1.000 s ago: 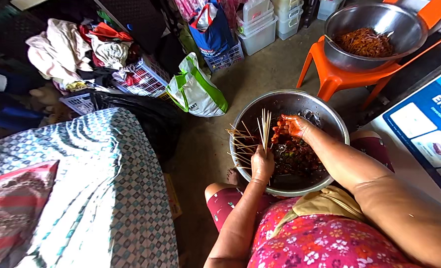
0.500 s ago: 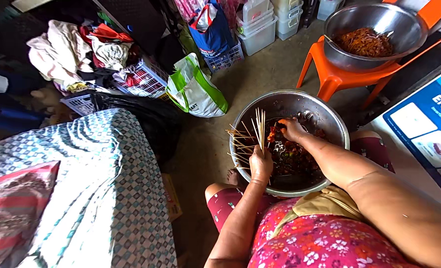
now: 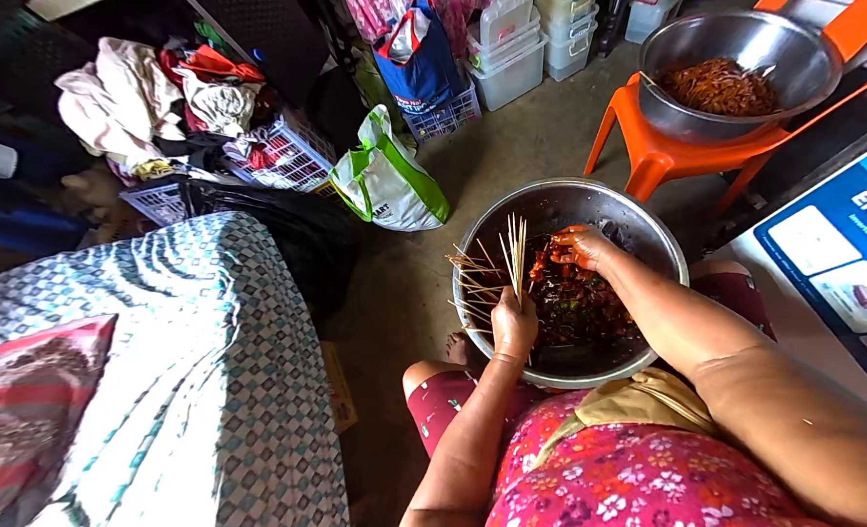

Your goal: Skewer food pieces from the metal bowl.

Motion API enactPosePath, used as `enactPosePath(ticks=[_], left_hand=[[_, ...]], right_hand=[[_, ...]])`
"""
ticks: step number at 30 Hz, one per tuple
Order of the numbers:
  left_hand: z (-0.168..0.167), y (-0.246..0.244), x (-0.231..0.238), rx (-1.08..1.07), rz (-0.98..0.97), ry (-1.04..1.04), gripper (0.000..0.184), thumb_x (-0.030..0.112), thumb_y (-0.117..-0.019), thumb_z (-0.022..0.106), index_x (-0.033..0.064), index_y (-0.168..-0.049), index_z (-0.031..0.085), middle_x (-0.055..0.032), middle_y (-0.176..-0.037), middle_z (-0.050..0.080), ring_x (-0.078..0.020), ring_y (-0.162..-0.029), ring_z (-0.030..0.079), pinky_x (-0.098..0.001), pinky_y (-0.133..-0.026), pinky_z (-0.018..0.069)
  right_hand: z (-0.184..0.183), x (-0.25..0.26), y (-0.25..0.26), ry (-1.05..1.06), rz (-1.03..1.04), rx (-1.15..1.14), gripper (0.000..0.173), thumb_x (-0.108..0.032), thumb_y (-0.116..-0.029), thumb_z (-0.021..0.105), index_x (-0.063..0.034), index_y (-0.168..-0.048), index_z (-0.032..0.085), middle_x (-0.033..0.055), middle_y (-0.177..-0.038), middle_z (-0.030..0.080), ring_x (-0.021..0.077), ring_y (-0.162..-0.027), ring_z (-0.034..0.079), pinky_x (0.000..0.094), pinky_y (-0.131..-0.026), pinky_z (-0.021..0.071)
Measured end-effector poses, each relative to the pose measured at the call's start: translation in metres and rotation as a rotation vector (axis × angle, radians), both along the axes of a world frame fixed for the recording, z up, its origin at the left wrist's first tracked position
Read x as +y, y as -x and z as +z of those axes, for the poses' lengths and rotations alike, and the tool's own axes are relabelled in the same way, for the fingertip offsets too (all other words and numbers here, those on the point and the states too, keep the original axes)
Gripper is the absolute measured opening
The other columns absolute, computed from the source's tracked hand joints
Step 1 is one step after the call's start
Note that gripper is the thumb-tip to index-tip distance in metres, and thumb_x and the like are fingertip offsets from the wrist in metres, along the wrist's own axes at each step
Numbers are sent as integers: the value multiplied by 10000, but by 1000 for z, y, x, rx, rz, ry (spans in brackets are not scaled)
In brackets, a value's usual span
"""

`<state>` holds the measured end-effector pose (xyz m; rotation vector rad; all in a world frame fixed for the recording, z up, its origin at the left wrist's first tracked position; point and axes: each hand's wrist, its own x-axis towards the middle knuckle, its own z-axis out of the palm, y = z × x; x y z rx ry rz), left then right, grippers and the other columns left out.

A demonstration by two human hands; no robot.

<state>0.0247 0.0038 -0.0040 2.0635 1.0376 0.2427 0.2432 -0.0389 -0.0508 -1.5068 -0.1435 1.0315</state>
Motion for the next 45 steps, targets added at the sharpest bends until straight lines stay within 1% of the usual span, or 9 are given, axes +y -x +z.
enactPosePath(ticks=[2,5,7,12,17,22,28,37,45], left_hand=[[-1,0,0,-1,-16,-3,233,159,-1024,546,-10,-1147,648,-126,-877,677,-228,-808,670,-420,-787,546],[-2,0,0,-10,-31,-10,219,157,-1019,544,-1,-1127,650,-111,-851,667,-213,-778,659,-407,-760,542],[-1,0,0,-16,-34,-11,221,156,-1018,544,-3,-1129,651,-110,-847,665,-212,-775,658,-406,-757,543],[-5,0,0,-20,-43,-13,220,167,-1023,544,-2,-1119,647,-110,-831,662,-222,-763,657,-419,-746,544],[-4,1,0,-29,-46,-8,257,172,-1022,566,-17,-1174,651,-164,-886,696,-292,-817,693,-494,-796,564],[-1,1,1,-10,-53,19,249,174,-1020,567,-11,-1162,653,-170,-887,689,-299,-825,687,-505,-802,558],[1,1,1,35,-77,10,245,169,-1023,553,-2,-1168,649,-169,-911,692,-303,-854,691,-504,-819,554],[0,1,1,6,-80,18,213,170,-1021,557,2,-1108,654,-155,-869,676,-283,-817,679,-487,-793,550],[-3,5,0,-40,-91,15,211,157,-1011,567,-4,-1112,658,-147,-857,673,-274,-796,673,-479,-779,552]], right_hand=[[5,-3,-4,-109,-53,178,263,-86,-1072,471,26,-1310,473,127,-1024,595,215,-840,653,401,-794,591],[10,-4,-2,-175,-121,258,196,-64,-1073,435,25,-1242,482,122,-970,601,220,-816,671,390,-787,604],[11,-2,-2,-181,-135,257,164,-48,-1056,461,18,-1201,497,107,-920,596,206,-769,662,379,-764,607],[4,-3,-5,-172,-82,204,222,-55,-1036,523,8,-1249,510,93,-972,589,188,-785,651,383,-774,605],[8,-4,-5,-106,23,49,321,62,-1001,508,67,-1321,483,148,-1124,593,195,-886,657,353,-805,593],[12,-1,-2,-135,-86,49,305,120,-951,550,80,-1250,506,153,-1044,589,203,-802,653,368,-752,603],[17,-3,2,-132,-65,47,233,131,-940,558,65,-1163,537,133,-950,616,202,-733,659,371,-700,608],[12,-6,-2,-127,-17,172,206,43,-1019,500,47,-1225,509,115,-959,591,191,-753,642,362,-715,594],[13,-12,-4,-114,87,188,148,19,-1031,485,19,-1174,524,87,-906,593,186,-740,642,360,-718,593]])
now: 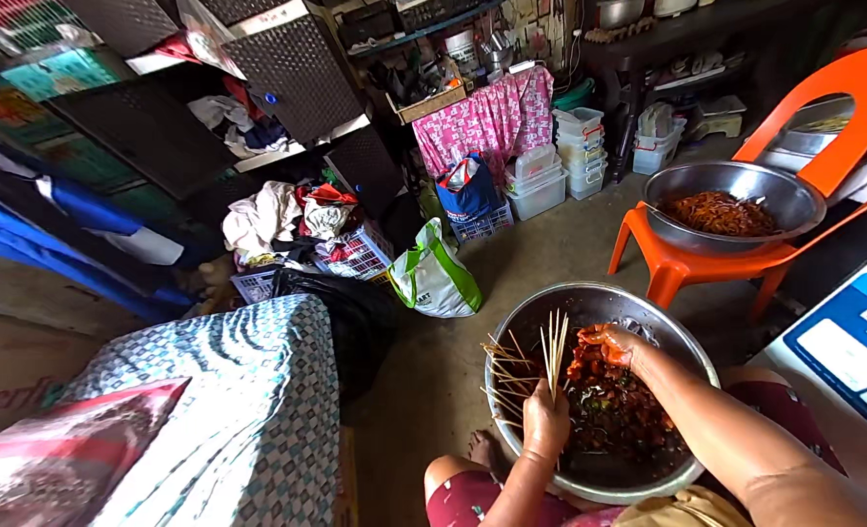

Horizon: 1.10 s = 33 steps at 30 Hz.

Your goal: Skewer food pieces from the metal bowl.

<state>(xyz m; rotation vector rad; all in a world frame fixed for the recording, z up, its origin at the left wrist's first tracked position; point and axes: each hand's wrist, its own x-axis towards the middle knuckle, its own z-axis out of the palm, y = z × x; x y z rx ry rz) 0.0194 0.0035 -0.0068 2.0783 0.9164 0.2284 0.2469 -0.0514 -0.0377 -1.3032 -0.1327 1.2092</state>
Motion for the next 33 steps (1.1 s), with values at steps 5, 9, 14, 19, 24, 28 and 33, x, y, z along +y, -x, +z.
enactPosePath(ticks=[5,9,14,19,24,28,33], left_hand=[[-1,0,-1,41,8,7,210,167,-1025,552,4,-1107,657,-142,-853,671,-272,-793,671,-478,-776,548],[0,-1,-2,10,48,-10,238,170,-1036,545,-21,-1127,655,-166,-872,686,-295,-821,689,-494,-803,559],[0,0,-2,-7,45,-43,256,161,-1030,539,-39,-1146,649,-175,-895,693,-292,-838,693,-480,-810,558],[-1,-1,1,-1,29,-48,236,162,-1019,540,-20,-1098,668,-139,-848,677,-249,-792,672,-445,-775,548],[-1,-2,2,-6,38,-39,238,158,-1012,554,-18,-1127,665,-124,-860,681,-225,-791,669,-421,-777,546],[1,-3,0,15,36,-26,231,149,-1020,546,-21,-1143,644,-120,-849,669,-217,-778,663,-409,-766,546],[2,-2,-2,21,44,-19,221,140,-1020,542,-22,-1142,631,-110,-833,652,-205,-763,649,-397,-751,541]], right_hand=[[-2,-1,6,10,53,-13,163,4,-1037,489,31,-1193,531,110,-908,641,213,-754,681,381,-720,607],[-8,-1,7,-23,124,62,368,-278,-1123,327,-1,-1185,562,99,-926,672,205,-817,681,375,-784,587],[-13,2,13,-28,-11,80,354,-232,-1138,291,-7,-1234,546,84,-978,657,167,-851,662,327,-788,566],[-16,6,12,-38,-146,-14,221,-157,-1097,443,-3,-1216,547,75,-941,631,167,-774,657,353,-747,593],[-3,6,13,18,-116,-24,208,-117,-1078,490,26,-1219,546,99,-945,630,173,-763,658,341,-729,595],[6,6,21,18,-114,-2,212,-108,-1079,478,29,-1228,545,102,-940,628,183,-768,663,349,-735,597],[7,7,27,2,-117,19,170,-87,-1070,492,33,-1172,557,98,-896,634,188,-739,675,352,-727,613]])
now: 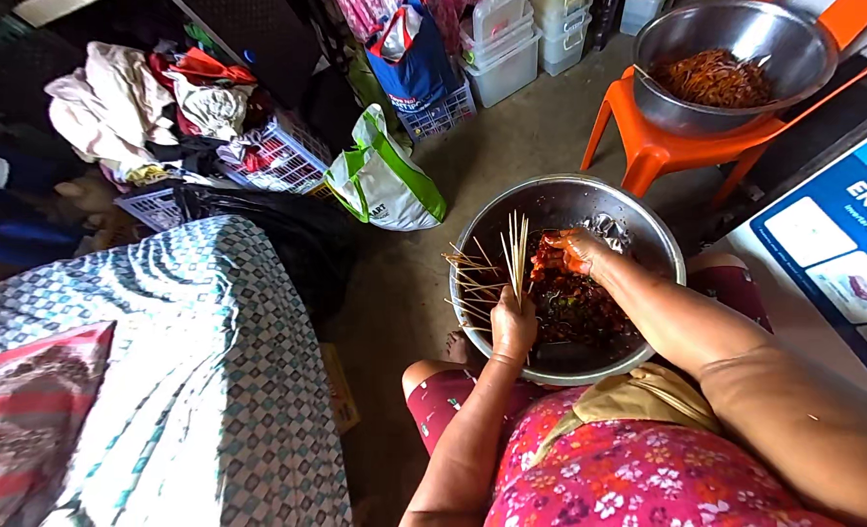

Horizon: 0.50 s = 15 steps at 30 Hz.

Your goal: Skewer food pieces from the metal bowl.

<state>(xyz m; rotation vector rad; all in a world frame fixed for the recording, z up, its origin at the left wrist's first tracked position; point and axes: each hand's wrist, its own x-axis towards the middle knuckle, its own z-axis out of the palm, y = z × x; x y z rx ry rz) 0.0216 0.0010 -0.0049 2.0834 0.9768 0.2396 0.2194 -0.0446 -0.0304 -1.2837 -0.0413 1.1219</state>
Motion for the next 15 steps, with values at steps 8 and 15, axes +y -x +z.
enactPosePath(ticks=[8,15], left_hand=[[2,-1,-2,55,0,-4,236,136,-1022,533,-27,-1169,620,-134,-882,671,-238,-819,673,-415,-797,549],[4,-3,0,75,26,-9,221,138,-1026,531,-16,-1160,617,-138,-896,680,-240,-836,682,-422,-804,551]], right_hand=[[-8,2,13,16,61,39,154,-88,-1074,457,7,-1134,563,95,-837,655,211,-703,694,392,-711,622],[-8,5,8,48,141,3,287,-236,-1109,433,5,-1187,569,130,-952,665,244,-804,694,426,-770,608]])
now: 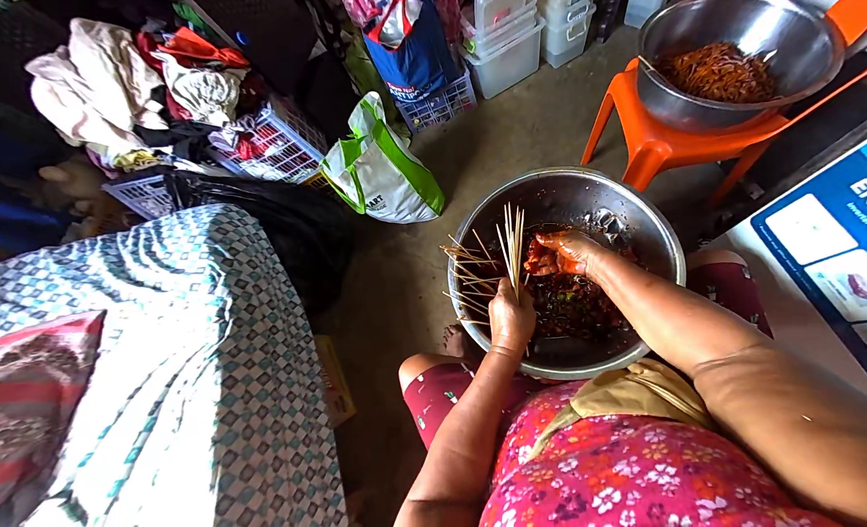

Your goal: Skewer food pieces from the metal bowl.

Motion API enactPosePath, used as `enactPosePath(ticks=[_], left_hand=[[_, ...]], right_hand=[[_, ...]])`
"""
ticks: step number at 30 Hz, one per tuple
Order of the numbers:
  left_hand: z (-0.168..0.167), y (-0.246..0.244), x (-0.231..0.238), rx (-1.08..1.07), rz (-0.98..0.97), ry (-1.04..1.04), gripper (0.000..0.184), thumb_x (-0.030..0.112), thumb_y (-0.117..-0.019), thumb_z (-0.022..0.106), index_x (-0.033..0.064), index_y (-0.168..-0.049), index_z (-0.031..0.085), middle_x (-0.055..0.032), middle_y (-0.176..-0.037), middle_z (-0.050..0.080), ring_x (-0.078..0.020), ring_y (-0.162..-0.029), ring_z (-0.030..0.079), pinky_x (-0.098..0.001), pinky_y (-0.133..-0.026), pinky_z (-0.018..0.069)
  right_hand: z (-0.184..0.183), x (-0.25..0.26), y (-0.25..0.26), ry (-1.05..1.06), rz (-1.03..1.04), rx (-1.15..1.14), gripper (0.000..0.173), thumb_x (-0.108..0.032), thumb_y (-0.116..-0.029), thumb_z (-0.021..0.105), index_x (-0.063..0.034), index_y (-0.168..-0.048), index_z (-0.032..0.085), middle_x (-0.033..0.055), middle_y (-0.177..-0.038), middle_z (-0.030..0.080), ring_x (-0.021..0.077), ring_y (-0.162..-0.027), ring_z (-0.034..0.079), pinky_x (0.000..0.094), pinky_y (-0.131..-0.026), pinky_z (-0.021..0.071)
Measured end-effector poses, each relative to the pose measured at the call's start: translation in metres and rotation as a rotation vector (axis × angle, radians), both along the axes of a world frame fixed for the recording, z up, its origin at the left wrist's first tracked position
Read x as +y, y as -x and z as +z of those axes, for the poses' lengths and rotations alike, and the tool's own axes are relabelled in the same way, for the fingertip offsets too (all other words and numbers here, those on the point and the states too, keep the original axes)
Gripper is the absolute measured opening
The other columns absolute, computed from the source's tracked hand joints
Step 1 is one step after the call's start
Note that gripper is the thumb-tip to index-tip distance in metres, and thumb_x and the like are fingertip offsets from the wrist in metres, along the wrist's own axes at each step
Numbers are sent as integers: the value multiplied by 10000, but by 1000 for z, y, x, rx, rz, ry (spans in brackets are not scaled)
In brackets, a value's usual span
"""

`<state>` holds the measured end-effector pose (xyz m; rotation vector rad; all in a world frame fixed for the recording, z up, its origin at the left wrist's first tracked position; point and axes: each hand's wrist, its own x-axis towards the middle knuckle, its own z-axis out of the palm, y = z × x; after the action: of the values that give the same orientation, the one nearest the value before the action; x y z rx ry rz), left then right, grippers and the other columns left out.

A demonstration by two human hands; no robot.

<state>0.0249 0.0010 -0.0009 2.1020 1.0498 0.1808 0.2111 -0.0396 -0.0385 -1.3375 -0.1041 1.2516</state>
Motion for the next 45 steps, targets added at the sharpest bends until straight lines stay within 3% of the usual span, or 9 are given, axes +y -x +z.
enactPosePath(ticks=[3,7,12,16,20,23,32,36,45], left_hand=[[-1,1,0,-4,29,-28,208,132,-1026,533,-17,-1140,624,-142,-880,682,-251,-837,684,-433,-807,547],[-4,-1,2,1,29,-31,206,143,-1031,537,-14,-1126,628,-141,-880,686,-253,-849,690,-435,-814,549],[-3,1,1,-3,10,-12,220,146,-1032,528,-11,-1152,625,-141,-895,685,-250,-856,688,-434,-819,552],[-4,1,2,-3,7,0,227,152,-1036,524,-15,-1154,624,-141,-899,684,-247,-855,685,-432,-819,549],[-3,2,2,-17,-17,18,244,147,-1030,526,-14,-1188,620,-135,-909,683,-239,-845,680,-421,-814,548],[-3,1,2,-8,-47,20,246,156,-1032,525,-19,-1169,630,-139,-903,681,-246,-845,679,-429,-814,549],[-3,0,3,13,-76,14,246,165,-1043,504,-11,-1157,633,-136,-898,679,-246,-838,678,-431,-809,548],[-2,0,2,20,-76,18,247,155,-1033,513,-13,-1169,633,-141,-912,686,-247,-849,684,-430,-814,549],[-4,1,3,-30,-66,24,235,148,-1027,529,-14,-1158,638,-130,-878,677,-235,-811,672,-425,-792,548]], right_hand=[[-10,-6,-24,240,47,-429,329,-156,-1089,472,29,-1348,557,206,-1176,641,274,-924,681,433,-819,583],[-29,-13,-51,625,346,-900,278,-152,-911,715,28,-1122,703,294,-1146,675,465,-1110,644,689,-939,488],[-34,-3,-29,765,735,-1068,343,-186,-881,767,39,-1128,690,267,-1178,675,443,-1139,649,663,-934,514],[-53,-3,-45,565,497,-921,293,-142,-871,773,38,-1088,695,284,-1109,677,455,-1072,652,679,-908,503],[-31,-3,-39,267,79,-471,316,32,-975,584,84,-1281,526,244,-1136,637,283,-891,681,438,-810,589],[-21,-3,-34,106,-86,-223,330,53,-1006,514,38,-1335,485,192,-1113,617,236,-817,676,401,-747,604],[-16,-3,-34,-41,-177,16,185,-159,-1064,434,-38,-1035,571,61,-853,621,181,-727,636,370,-739,579],[-18,-4,-34,-46,-183,-16,206,-118,-1076,456,4,-1232,516,102,-963,612,198,-786,658,377,-770,594],[-5,0,-18,-16,-247,17,152,-84,-1080,420,-5,-1142,533,88,-856,605,191,-705,645,352,-686,592]])
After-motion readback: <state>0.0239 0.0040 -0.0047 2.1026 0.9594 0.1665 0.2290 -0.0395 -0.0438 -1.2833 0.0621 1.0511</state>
